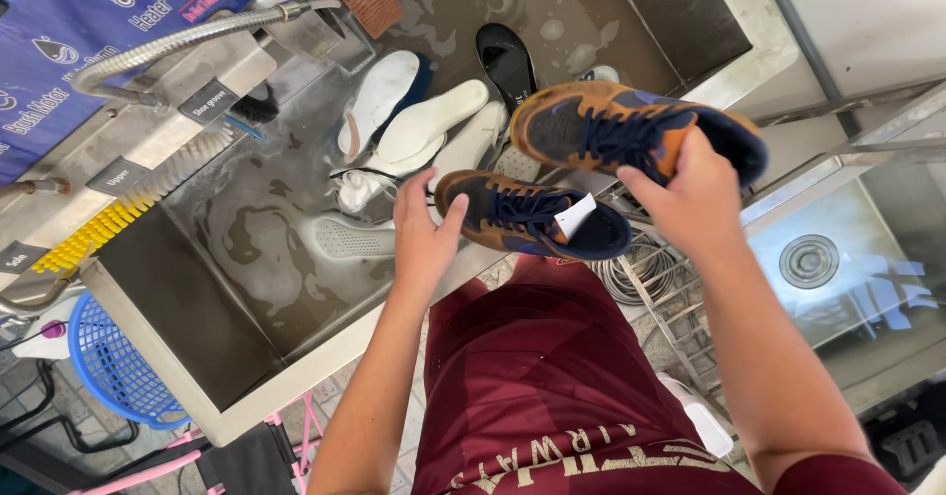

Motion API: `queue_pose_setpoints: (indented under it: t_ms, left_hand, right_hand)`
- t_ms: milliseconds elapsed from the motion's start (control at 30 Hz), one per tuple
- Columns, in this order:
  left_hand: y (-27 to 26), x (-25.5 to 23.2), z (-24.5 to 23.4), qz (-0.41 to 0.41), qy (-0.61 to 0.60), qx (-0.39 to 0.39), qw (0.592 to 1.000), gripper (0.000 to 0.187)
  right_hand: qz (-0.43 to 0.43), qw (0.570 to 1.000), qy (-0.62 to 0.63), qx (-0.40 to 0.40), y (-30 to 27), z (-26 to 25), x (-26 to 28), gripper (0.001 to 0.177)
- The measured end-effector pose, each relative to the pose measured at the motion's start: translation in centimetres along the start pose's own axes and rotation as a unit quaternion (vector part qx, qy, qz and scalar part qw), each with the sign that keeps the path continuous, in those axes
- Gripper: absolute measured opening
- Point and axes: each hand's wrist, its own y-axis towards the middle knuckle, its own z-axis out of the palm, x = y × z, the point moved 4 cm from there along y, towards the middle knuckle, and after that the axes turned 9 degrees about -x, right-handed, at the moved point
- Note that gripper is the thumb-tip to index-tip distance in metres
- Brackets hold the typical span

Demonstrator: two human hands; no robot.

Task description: The person cleans shoes by spraying them with a liquid, scrubbing them in a machine-assisted water basin, and pouring liquid into a sink.

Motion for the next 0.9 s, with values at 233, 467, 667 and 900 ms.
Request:
queue_pose_setpoints:
  t_ms: [233, 467, 667, 900]
  left_hand:
    - [-3.2, 2.4, 4.7, -0.221, -0.215, -0.002, 0.951, 0.056]
    - [-3.4, -1.8, 6.9, -0.226, -0.168, -0.025, 0.959, 0.048]
    - [-4.2, -1.3, 9.6, -0.325, -0.359, 0.016, 0.875, 0.054]
    - [-8.3, 4.6, 6.9, -0.263, -0.312, -0.063, 0.911, 0.039]
  right_hand:
    - [0.108, 0.937, 0.234, 0.235, 1.0, 6.7, -5.9, 0.060]
    - [-0.233, 0.933, -0.195, 0.194, -0.1, 3.5, -4.3, 0.058]
    - [-0.264, 0.924, -0.238, 0.141, 0.9, 4.2, -4.6, 0.046]
    - [-0.306, 0.877, -0.325, 0.175, 1.6, 4.1, -6.4, 0.037]
